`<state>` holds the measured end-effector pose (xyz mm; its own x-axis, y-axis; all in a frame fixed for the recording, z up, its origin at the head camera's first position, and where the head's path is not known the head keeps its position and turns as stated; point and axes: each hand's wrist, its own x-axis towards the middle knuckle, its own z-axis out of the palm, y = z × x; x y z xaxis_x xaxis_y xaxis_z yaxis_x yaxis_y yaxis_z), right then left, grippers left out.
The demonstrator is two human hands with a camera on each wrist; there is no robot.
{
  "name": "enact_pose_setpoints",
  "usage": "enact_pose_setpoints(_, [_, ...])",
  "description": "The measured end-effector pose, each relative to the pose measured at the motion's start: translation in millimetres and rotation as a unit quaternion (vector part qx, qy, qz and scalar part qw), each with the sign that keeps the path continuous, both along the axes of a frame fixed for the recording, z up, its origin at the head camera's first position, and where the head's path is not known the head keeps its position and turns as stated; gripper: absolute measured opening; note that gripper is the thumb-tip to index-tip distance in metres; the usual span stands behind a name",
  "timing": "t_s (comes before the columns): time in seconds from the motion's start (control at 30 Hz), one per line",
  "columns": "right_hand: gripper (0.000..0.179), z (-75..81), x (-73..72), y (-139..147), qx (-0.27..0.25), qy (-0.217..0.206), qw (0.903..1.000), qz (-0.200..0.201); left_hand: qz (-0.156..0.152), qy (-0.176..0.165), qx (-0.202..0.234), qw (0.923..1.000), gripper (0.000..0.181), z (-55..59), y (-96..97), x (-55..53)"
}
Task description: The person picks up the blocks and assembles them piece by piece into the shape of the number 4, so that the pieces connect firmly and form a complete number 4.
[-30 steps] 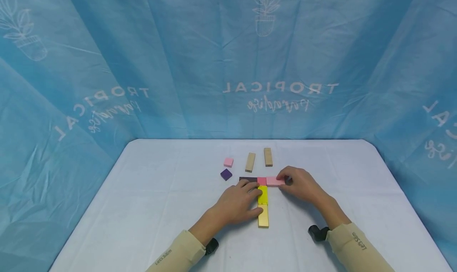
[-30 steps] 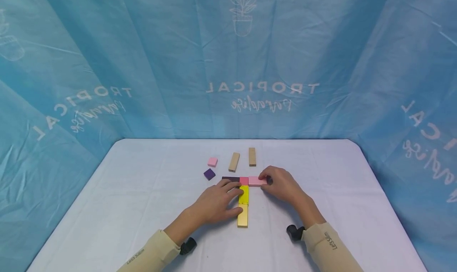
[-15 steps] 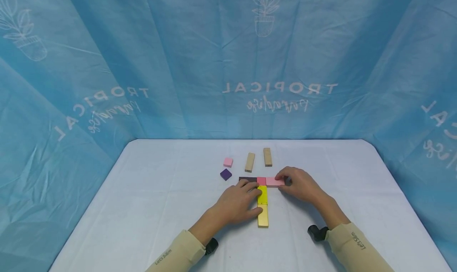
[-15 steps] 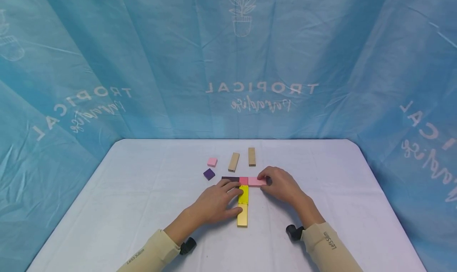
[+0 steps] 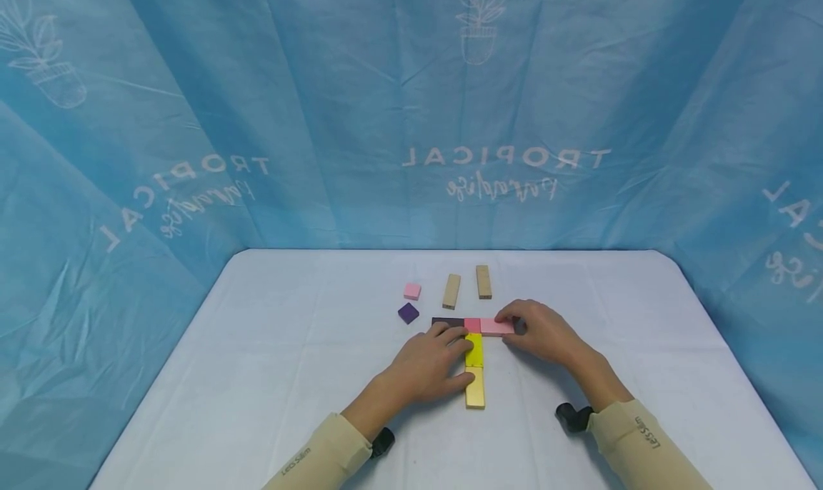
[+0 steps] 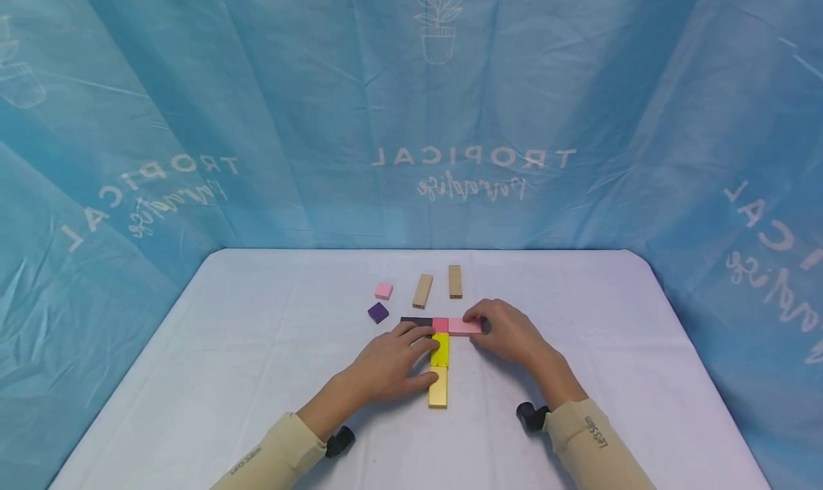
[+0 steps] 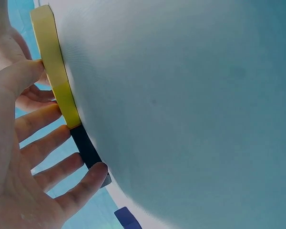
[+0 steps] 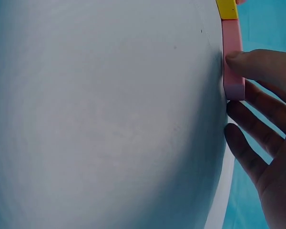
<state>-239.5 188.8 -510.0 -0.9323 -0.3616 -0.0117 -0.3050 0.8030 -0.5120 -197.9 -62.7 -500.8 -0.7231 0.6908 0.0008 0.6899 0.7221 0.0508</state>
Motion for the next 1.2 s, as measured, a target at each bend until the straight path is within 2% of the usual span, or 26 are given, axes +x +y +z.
enact_pose_setpoints(0.67, [0.034, -1.8, 1.1, -0.1, 0.001, 0.003, 1.0, 0.002, -0.005, 0.011, -0.007, 0.9999, 0.054, 5.8, 3.8, 1.2])
enact_pose_setpoints(1.2, [0.029, 0.0, 0.7, 0.1, -0.011, 0.011, 0.9999, 0.003, -0.002, 0.015, -0.009, 0.9998, 0.054, 1.9, 4.2, -0.2])
